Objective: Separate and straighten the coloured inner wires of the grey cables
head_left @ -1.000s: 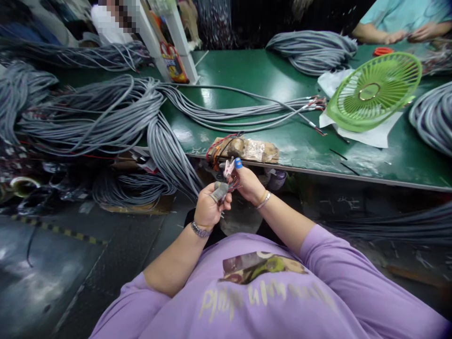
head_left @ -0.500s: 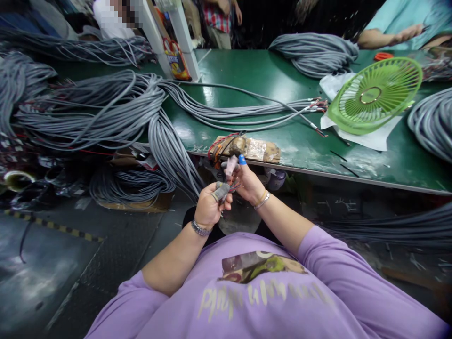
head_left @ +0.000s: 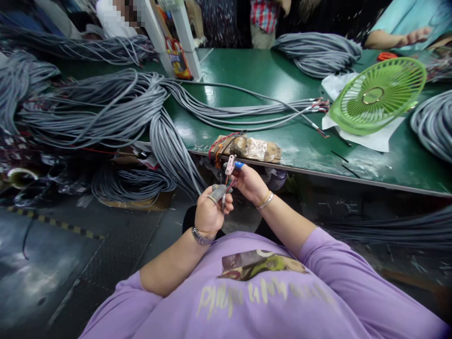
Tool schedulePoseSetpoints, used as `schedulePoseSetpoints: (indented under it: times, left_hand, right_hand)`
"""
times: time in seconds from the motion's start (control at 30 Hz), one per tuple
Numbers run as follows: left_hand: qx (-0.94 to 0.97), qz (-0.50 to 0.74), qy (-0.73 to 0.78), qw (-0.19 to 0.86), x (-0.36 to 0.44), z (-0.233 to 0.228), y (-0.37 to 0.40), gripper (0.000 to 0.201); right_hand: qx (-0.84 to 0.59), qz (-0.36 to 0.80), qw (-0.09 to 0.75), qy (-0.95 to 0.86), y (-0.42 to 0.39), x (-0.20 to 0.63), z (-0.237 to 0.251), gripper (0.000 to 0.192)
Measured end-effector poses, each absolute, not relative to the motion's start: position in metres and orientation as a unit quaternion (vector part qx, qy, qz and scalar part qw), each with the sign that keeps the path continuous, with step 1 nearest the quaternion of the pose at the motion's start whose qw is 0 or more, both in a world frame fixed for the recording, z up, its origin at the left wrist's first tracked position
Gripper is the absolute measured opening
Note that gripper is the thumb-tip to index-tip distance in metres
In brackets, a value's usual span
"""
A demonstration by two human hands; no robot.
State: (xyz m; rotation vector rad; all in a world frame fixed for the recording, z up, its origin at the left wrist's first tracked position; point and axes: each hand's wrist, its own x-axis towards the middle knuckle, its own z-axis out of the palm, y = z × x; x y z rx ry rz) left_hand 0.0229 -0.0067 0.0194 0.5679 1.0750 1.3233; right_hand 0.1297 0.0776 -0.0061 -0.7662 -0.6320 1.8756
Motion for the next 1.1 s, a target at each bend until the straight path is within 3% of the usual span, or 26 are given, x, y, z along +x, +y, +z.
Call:
schedulePoseSetpoints:
  times: [0.17, 0.37, 0.67, 0.97, 1.1]
  left_hand:
    - [0.238, 0.583, 0.463, 0.624, 0.024, 0.024, -0.001, 0.024]
    - [0.238, 0.587, 0.466, 0.618, 0.026, 0.019, 0.004, 0.025]
    - [0.253, 0.577, 0.483, 0.608, 0.026, 0.010, 0.005, 0.029]
    - [0.278, 0.580, 0.478, 0.598, 0.024, 0.010, -0.006, 0.026]
    - [0.269, 0.598, 0.479, 0.584, 0.022, 0.011, -0.005, 0.027]
  right_hand:
    - [-0.361, 0.655, 0.578, -0.327, 0.075, 0.127, -0.015, 0.041]
    - [-0.296, 0.760, 0.508, -0.278, 0.084, 0.122, -0.017, 0.047]
    - [-0.306, 0.772, 0.524, -0.188, 0.083, 0.116, -0.001, 0.039]
    - [-0.264, 0.831, 0.445, -0.202, 0.080, 0.127, -0.003, 0.054]
    - [-0.264, 0.824, 0.452, -0.218, 0.080, 0.129, -0.003, 0.039]
